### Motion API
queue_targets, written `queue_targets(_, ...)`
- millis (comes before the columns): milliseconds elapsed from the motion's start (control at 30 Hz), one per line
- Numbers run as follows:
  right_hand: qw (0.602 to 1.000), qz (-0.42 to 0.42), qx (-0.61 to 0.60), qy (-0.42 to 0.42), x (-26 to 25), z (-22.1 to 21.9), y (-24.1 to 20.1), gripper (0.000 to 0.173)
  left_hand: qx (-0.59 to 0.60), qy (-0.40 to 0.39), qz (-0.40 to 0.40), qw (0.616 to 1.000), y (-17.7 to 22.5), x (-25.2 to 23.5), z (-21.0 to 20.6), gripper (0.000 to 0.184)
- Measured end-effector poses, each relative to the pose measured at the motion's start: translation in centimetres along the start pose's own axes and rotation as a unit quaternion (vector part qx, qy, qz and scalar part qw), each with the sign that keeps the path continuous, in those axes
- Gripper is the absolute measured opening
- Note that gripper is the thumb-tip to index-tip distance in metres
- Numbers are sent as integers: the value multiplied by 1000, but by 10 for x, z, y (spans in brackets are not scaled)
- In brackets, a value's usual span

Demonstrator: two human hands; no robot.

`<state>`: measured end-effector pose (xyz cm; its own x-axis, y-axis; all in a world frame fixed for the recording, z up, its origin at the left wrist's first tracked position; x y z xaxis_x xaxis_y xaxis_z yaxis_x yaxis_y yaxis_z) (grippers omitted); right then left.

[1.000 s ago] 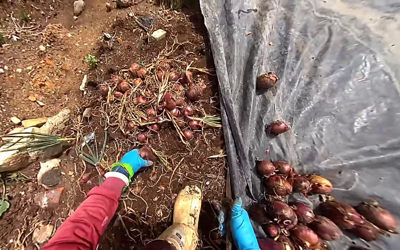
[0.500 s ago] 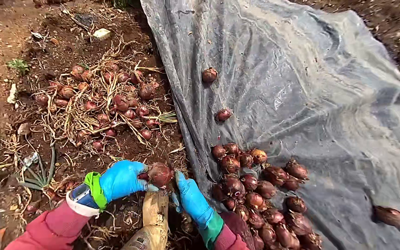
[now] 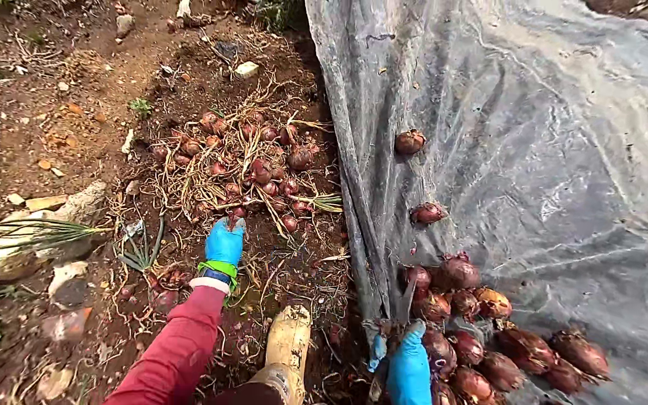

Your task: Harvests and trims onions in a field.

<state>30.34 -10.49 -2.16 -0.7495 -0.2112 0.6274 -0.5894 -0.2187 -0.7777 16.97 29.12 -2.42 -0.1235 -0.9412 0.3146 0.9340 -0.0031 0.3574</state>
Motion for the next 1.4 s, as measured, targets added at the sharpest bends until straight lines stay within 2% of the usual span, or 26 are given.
queue_targets(67, 998, -24, 26, -50, 2, -8, 16, 84, -35, 25, 89, 995, -34, -46, -13, 74)
queue_targets(133, 994, -31, 59, -88, 1, -22, 29, 86, -66, 0, 134, 989, -53, -78, -33, 84)
queue_targets(200, 991, -39, 81, -103, 1, -35, 35, 85, -64, -26, 155, 985, -57, -93, -37, 81)
queue_targets(267, 988, -64, 80, -111, 3, -40, 40, 86, -53, -66, 119, 989, -62, -88, -27, 76)
queue_targets(333, 983, -115, 56, -133, -6, -49, 46, 89, -31, -85, 44, 995, -52, -65, -6, 67)
queue_targets(400, 967, -177, 45, -177, -9, -60, 55, 88, -33, -118, -43, 992, -35, -17, 13, 52)
queue_targets(467, 950, -161, 44, -263, -8, -73, 54, 83, -46, -169, -130, 976, -14, 34, 22, 36)
queue_targets(533, 935, -83, 37, -342, 0, -88, 39, 81, -95, -267, -231, 931, 9, 81, 18, 29)
queue_targets(567, 935, -36, 47, -351, 3, -95, 25, 81, -138, -333, -283, 889, 23, 99, 17, 33)
queue_targets(633, 940, 40, 113, -319, 8, -99, -3, 86, -201, -446, -362, 794, 49, 122, 18, 47)
queue_targets(700, 935, 40, 203, -288, 6, -89, -13, 83, -251, -485, -398, 737, 66, 118, 26, 58)
queue_targets(733, 937, 11, 203, -285, 5, -84, -13, 80, -266, -468, -413, 735, 72, 111, 28, 59)
queue_targets(767, 945, -17, 172, -277, 4, -79, -12, 78, -270, -434, -419, 750, 77, 104, 29, 57)
queue_targets(833, 961, -47, 123, -244, 2, -69, -7, 78, -234, -351, -416, 806, 85, 102, 27, 52)
queue_targets(867, 958, -44, 142, -246, 0, -63, -2, 81, -222, -331, -419, 816, 90, 108, 23, 49)
queue_targets(900, 944, -33, 188, -268, -2, -59, 1, 85, -238, -341, -437, 798, 97, 122, 17, 47)
queue_targets(933, 930, -15, 224, -291, -3, -55, 1, 87, -266, -386, -454, 758, 105, 140, 10, 45)
queue_targets(967, 927, 3, 233, -295, -1, -50, 0, 87, -286, -434, -472, 712, 111, 160, 0, 40)
queue_targets(1000, 939, 12, 209, -273, 3, -44, -1, 85, -291, -465, -480, 685, 114, 172, -11, 36)
queue_targets(1033, 962, 23, 151, -226, 4, -36, -1, 84, -287, -460, -477, 692, 118, 168, -20, 32)
queue_targets(1100, 995, 14, 16, -96, -1, -18, 0, 82, -295, -370, -442, 762, 127, 126, -39, 24)
queue_targets(1167, 999, -21, -39, -11, -7, -4, 3, 82, -343, -283, -419, 792, 130, 70, -57, 23)
queue_targets(1233, 998, -54, -21, -13, -12, 1, 11, 85, -394, -262, -419, 775, 123, 28, -84, 30)
queue_targets(1300, 996, -69, 4, -55, -13, -1, 23, 87, -432, -276, -418, 750, 109, 2, -108, 37)
queue_targets(1333, 995, -68, 13, -72, -12, -4, 26, 87, -423, -277, -410, 759, 103, -6, -113, 42)
queue_targets(1400, 993, -80, 18, -88, -10, -10, 29, 87, -365, -265, -369, 813, 82, -17, -107, 57)
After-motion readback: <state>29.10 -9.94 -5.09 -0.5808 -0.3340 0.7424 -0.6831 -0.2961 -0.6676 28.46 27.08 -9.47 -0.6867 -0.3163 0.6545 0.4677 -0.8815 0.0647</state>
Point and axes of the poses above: each hand's wrist, its own x-axis away from the middle knuckle, its own z-axis out of the back of the hand, y = z × x, the point moved 2 cm from there along -x, towards the middle knuckle, and after that the axes turned 3 degrees about y, right-handed, at the moved point
